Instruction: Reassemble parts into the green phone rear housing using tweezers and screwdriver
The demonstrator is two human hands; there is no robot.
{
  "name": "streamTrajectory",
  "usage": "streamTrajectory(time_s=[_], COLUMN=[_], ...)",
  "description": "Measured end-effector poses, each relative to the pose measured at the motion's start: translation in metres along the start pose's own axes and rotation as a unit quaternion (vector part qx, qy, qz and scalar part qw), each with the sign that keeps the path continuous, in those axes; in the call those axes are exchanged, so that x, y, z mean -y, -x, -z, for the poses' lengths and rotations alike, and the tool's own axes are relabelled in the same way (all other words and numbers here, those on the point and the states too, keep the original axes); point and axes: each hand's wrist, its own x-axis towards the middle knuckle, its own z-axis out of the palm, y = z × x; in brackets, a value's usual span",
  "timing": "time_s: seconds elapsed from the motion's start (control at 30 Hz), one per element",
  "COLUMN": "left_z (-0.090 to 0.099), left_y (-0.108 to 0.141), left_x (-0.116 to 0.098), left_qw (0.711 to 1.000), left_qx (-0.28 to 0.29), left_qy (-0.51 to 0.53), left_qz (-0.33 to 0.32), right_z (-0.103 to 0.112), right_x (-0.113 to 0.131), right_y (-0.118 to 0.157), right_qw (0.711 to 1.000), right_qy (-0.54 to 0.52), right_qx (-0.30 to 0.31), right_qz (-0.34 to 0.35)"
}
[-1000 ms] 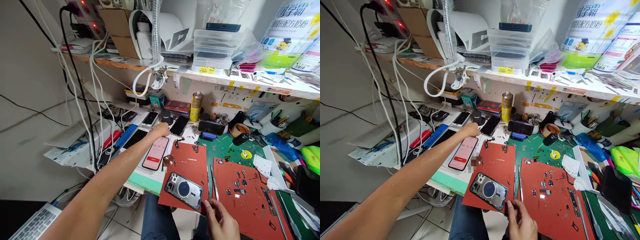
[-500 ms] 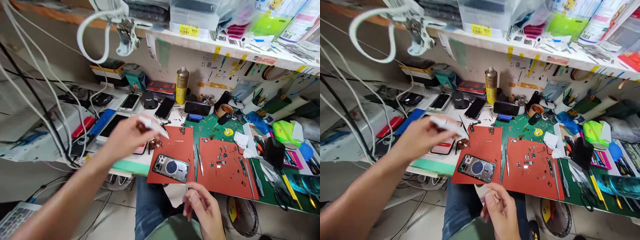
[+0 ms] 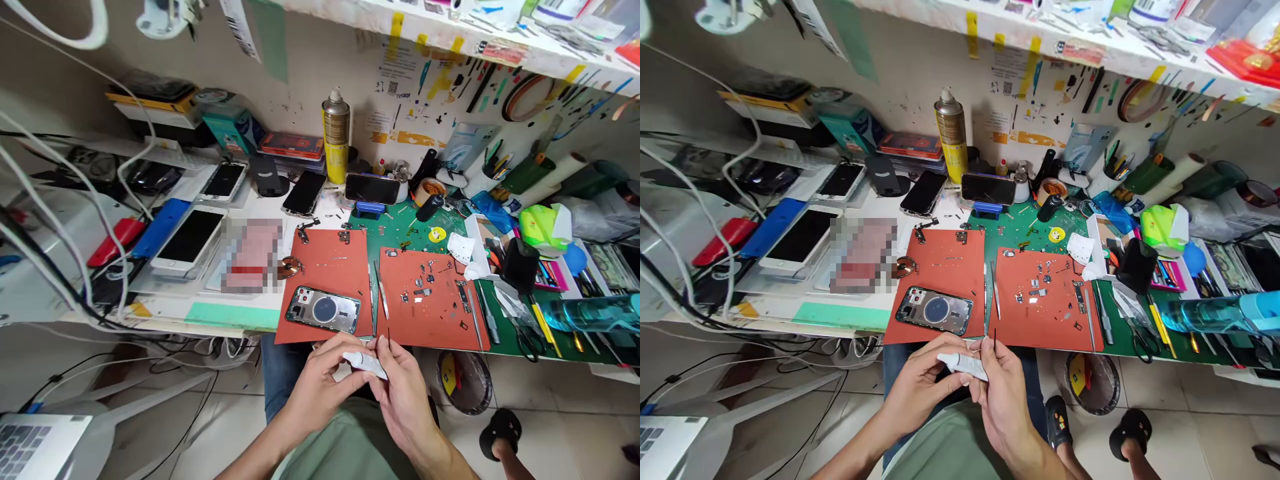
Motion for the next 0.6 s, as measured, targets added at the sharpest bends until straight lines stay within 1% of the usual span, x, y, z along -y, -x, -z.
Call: streamTrajectory(time_s=[0.07,0.13,0.27,0.33,0.37,0.43,0.5,0.57,0.6], left_z=[-0.003,-0.001,0.014,0.023,0.026,0.028,0.027,0.026,0.025], left_y=[-0.001,0.001,0.011,0.019,0.023,0.031,0.039,0.045,0.047], left_x=[-0.006,-0.011,-0.010,-0.006,-0.005,-0.005,-0.007,-0.008,-0.007], left_qw=[1.000,0.996,0.975,0.965,0.963,0.963,0.967,0.971,0.973], left_qx=[-0.020,-0.063,-0.176,-0.209,-0.219,-0.227,-0.221,-0.212,-0.210], left_qy=[0.018,0.053,0.108,0.119,0.118,0.106,0.092,0.085,0.083], left_qz=[0.005,0.019,0.083,0.105,0.109,0.104,0.087,0.066,0.052], right_z=[0.000,0.001,0.006,0.008,0.009,0.007,-0.003,-0.026,-0.044], right_x=[0.003,0.010,0.027,0.034,0.037,0.045,0.058,0.077,0.087], right_y=[-0.003,-0.005,-0.007,-0.008,-0.008,-0.010,-0.017,-0.035,-0.048], right_qw=[1.000,1.000,0.997,0.995,0.996,0.999,0.994,0.971,0.956], right_qy=[-0.004,-0.009,-0.045,-0.062,-0.056,-0.002,0.102,0.219,0.256], right_qx=[0.004,0.015,0.025,0.024,0.023,0.020,0.033,0.081,0.104], right_qz=[-0.010,-0.020,-0.056,-0.069,-0.063,-0.033,0.009,0.059,0.102])
